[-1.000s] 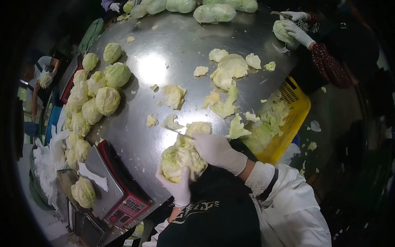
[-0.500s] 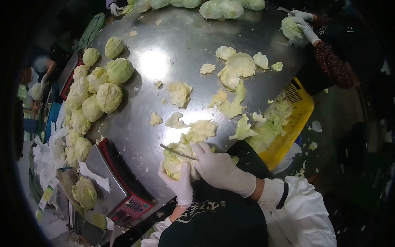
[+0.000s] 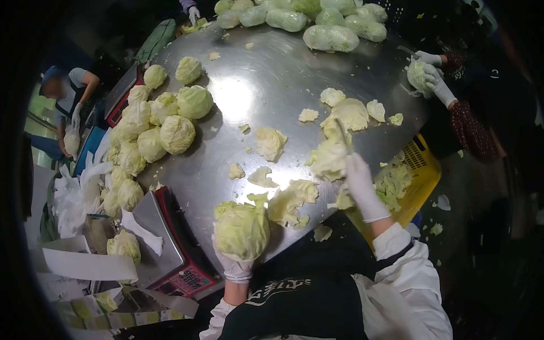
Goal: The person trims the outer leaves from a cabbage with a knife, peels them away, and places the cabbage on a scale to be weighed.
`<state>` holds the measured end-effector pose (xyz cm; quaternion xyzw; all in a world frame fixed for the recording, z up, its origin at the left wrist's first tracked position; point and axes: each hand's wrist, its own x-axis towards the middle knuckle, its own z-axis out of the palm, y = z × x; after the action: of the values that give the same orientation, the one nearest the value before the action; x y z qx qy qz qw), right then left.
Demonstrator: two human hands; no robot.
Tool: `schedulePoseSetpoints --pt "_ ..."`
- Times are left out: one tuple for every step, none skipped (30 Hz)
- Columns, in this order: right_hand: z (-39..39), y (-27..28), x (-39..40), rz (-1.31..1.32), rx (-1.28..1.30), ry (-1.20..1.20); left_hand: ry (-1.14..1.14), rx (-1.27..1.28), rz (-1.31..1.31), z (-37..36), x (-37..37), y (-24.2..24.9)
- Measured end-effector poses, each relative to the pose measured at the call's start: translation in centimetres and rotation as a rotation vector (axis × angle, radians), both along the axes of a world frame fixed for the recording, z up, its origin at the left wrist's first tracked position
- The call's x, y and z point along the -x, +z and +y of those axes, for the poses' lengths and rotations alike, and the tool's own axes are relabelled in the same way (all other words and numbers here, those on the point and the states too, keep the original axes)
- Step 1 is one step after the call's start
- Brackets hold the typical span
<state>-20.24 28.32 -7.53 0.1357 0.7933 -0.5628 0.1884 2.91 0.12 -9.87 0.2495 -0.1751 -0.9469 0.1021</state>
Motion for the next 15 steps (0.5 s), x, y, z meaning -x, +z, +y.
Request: schedulePoseSetpoints --pt "2.4 0.8 1.2 0.123 -0.147 0.043 0.031 -0.119 0.062 -0.5 0.3 0.5" --pt "5.6 -1.0 2.0 0.377 -0.432 0.106 0.035 -0.036 0.039 -1.1 0.9 1.0" --pt "7.4 -2.8 2.2 0.633 -0.716 0.159 0.042 -0.027 0.056 -1.8 1.7 1.6" --pt "7.1 -2.3 1.9 0.65 -0.709 0.153 -0.01 0.327 0.022 -2.4 2.6 2.3" --pt "6.9 -1.7 1.4 0.642 -0.646 0.113 -0.061 0.681 -0.013 -2.7 3.4 2.8" --pt "6.4 -0.9 0.8 0.635 -0.582 0.069 -0.001 0.757 -0.046 -2.7 4.3 2.9" --pt "5.9 -0.3 0.3 0.629 -0.517 0.022 -0.001 0.767 -0.023 -2.8 4.9 2.3" --pt "4.9 0.1 -0.1 0.608 -0.485 0.099 -0.027 0.982 -0.1 -2.8 5.2 1.2" --pt "4.1 -0.3 -0.5 0.515 -0.462 0.191 -0.047 1.2 -0.174 -2.7 5.6 0.2" --pt "3.5 -2.0 -0.8 0.576 -0.397 0.223 0.03 1.069 -0.154 -2.5 5.8 -0.5" --pt "2.1 -0.8 -1.1 0.501 -0.416 0.259 0.03 1.082 -0.174 -2.3 5.8 -0.5" --pt "2.0 -2.2 -0.7 0.512 -0.414 0.308 0.063 0.989 -0.17 -2.8 5.2 -2.8" --pt "2.0 -3.2 0.0 0.503 -0.444 0.328 0.059 1.046 -0.245 -1.7 5.0 -0.3" --pt "2.1 -4.6 0.6 0.564 -0.423 0.304 0.08 1.125 -0.266 -1.7 4.3 -0.6" --pt "2.2 -4.8 1.1 0.553 -0.391 0.296 0.164 0.887 -0.239 -1.9 3.5 -3.1"
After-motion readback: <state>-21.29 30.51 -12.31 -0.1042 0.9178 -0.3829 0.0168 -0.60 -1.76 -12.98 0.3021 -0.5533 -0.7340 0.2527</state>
